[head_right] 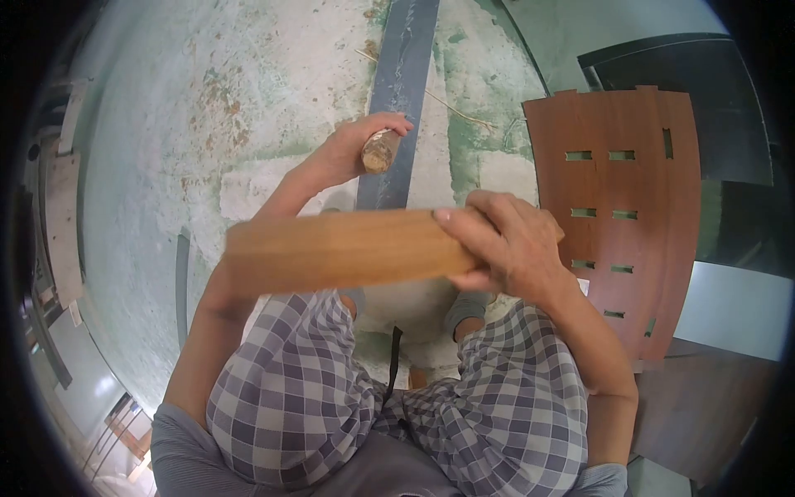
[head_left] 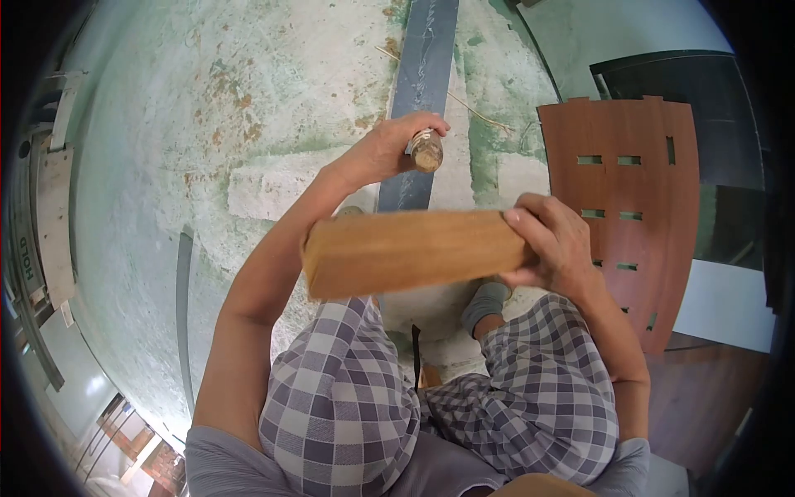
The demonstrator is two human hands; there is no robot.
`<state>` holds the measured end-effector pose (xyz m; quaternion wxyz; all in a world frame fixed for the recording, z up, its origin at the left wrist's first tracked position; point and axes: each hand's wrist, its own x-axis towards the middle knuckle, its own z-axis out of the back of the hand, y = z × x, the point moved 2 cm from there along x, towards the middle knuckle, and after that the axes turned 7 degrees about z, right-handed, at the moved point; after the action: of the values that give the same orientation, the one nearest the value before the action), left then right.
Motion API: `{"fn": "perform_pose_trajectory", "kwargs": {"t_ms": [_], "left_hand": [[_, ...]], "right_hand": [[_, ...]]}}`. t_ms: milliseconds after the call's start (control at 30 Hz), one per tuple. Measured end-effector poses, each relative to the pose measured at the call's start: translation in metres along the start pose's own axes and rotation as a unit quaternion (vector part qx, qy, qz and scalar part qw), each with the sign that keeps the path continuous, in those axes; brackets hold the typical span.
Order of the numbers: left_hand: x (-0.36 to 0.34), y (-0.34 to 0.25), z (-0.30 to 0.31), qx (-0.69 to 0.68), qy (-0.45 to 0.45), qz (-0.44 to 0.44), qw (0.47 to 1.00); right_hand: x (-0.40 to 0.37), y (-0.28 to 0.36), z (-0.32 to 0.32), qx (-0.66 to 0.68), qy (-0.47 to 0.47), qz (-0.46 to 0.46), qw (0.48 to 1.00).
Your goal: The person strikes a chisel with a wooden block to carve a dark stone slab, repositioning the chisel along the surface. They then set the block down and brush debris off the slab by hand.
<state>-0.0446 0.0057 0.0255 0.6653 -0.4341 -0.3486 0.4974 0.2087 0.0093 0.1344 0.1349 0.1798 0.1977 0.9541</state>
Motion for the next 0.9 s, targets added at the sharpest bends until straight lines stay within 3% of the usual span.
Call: {"fn": "perform_pose_trajectory", "kwargs": {"t_ms": [33, 100, 167, 300, 367, 433, 467, 533, 600, 700, 900], "left_hand": [[-0.001, -0.002, 0.001, 0.005, -0.003, -0.001, 1.000], [-0.001, -0.004, 0.003, 0.012, -0.008, -0.003, 1.000], [0.002, 0.003, 0.009, -0.186, 0.009, 0.092, 0.978], [0.004, 0.003, 0.018, -0.139, -0.057, 0.081, 0.985], [0.008, 0.008, 0.028, -0.201, -0.144, 0.167, 0.954], [0.016, 0.007, 0.039, -0.191, -0.166, 0.129, 0.959], [0.017, 0.005, 0.044, -0.182, -0.190, 0.089, 0.961], [0.017, -0.002, 0.047, -0.123, -0.207, 0.129, 0.962], [0.024, 0.011, 0.047, -0.143, -0.211, 0.123, 0.959], [0.027, 0.020, 0.044, -0.143, -0.207, 0.125, 0.960], [0.027, 0.017, 0.038, -0.131, -0.181, 0.142, 0.964]], "right_hand": [[0.001, -0.006, -0.006, -0.001, -0.003, 0.001, 1.000], [0.000, -0.026, -0.023, 0.024, 0.052, -0.160, 0.985], [-0.003, -0.020, -0.019, 0.008, 0.069, -0.172, 0.983], [-0.009, -0.010, -0.018, 0.017, 0.067, -0.162, 0.984], [-0.005, -0.009, -0.012, 0.033, 0.066, -0.177, 0.982], [-0.002, -0.014, -0.009, 0.050, 0.064, -0.186, 0.979], [-0.002, -0.022, -0.005, 0.054, 0.016, -0.198, 0.979], [0.003, -0.030, 0.003, 0.058, -0.031, -0.208, 0.976], [0.006, -0.039, 0.017, 0.164, -0.121, -0.356, 0.912], [-0.001, -0.053, 0.026, 0.162, -0.184, -0.384, 0.890], [0.011, -0.054, 0.029, 0.168, -0.185, -0.371, 0.894]]}}
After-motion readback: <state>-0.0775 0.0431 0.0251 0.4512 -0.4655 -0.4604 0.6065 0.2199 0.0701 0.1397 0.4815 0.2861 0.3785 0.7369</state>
